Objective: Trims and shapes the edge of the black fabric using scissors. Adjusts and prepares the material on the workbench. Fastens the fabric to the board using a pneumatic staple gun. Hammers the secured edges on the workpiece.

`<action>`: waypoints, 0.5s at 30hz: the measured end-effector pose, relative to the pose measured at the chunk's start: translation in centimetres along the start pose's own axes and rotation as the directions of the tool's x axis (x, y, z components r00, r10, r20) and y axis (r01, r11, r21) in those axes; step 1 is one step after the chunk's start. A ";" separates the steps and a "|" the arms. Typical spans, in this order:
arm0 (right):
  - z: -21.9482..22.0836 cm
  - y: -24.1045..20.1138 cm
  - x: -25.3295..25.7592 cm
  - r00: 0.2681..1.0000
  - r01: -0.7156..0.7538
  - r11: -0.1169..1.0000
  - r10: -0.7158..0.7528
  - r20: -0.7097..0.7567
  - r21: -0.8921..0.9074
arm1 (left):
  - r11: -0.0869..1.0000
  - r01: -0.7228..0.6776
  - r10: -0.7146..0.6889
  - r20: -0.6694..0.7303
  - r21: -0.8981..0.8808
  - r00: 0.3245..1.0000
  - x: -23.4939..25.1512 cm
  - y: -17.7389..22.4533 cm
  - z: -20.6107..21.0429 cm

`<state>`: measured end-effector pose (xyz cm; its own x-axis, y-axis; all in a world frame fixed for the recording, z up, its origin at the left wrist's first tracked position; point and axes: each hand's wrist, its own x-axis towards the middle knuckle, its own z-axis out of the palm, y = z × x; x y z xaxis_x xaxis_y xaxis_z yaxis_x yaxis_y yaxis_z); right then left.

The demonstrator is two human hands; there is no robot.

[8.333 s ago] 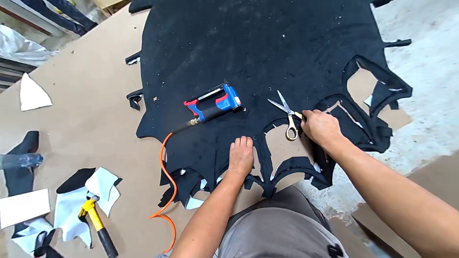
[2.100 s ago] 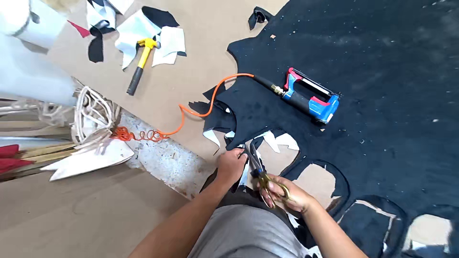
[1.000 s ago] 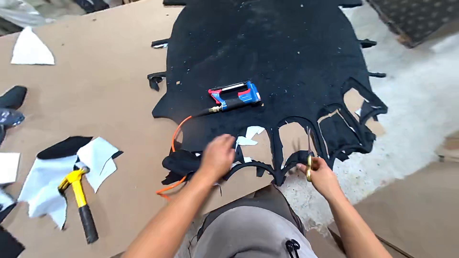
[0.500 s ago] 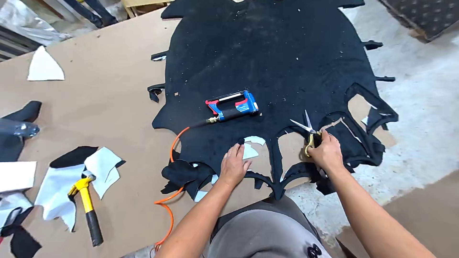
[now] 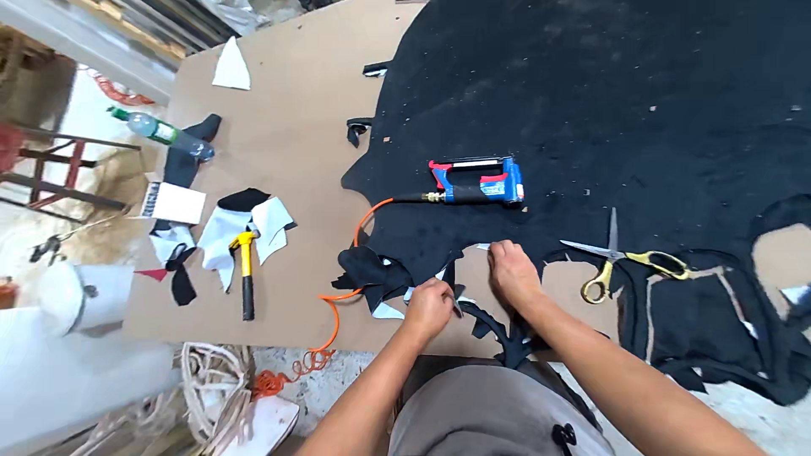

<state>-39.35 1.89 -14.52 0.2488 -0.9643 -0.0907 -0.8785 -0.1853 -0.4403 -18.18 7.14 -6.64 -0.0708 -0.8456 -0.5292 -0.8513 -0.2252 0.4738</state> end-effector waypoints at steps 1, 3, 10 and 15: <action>-0.3 0.1 0.4 1.000 -0.024 1.000 0.024 0.008 -0.002 | 0.994 0.057 -0.064 -0.077 -0.089 0.995 -1.4 -0.8 -1.5; -0.8 -0.1 0.8 0.998 -0.049 0.999 0.050 0.031 -0.019 | 0.968 0.171 -0.215 -0.261 -0.184 0.941 -3.7 -3.4 -5.1; -2.0 -1.3 0.9 0.984 0.072 0.997 -0.066 0.164 -0.030 | 0.982 0.101 -0.021 -0.437 0.161 0.899 -2.3 -13.8 -8.7; 1.0 -9.3 -5.1 0.993 -0.099 0.962 0.079 0.086 0.256 | 0.831 -0.242 0.352 -0.137 0.501 0.926 1.1 -18.1 -4.2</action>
<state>-31.99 8.69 -10.89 0.2123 -0.9561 -0.2018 -0.7652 -0.0343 -0.6429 -0.70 8.27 -12.80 -0.2942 -0.9285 -0.2268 -0.9507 0.2598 0.1694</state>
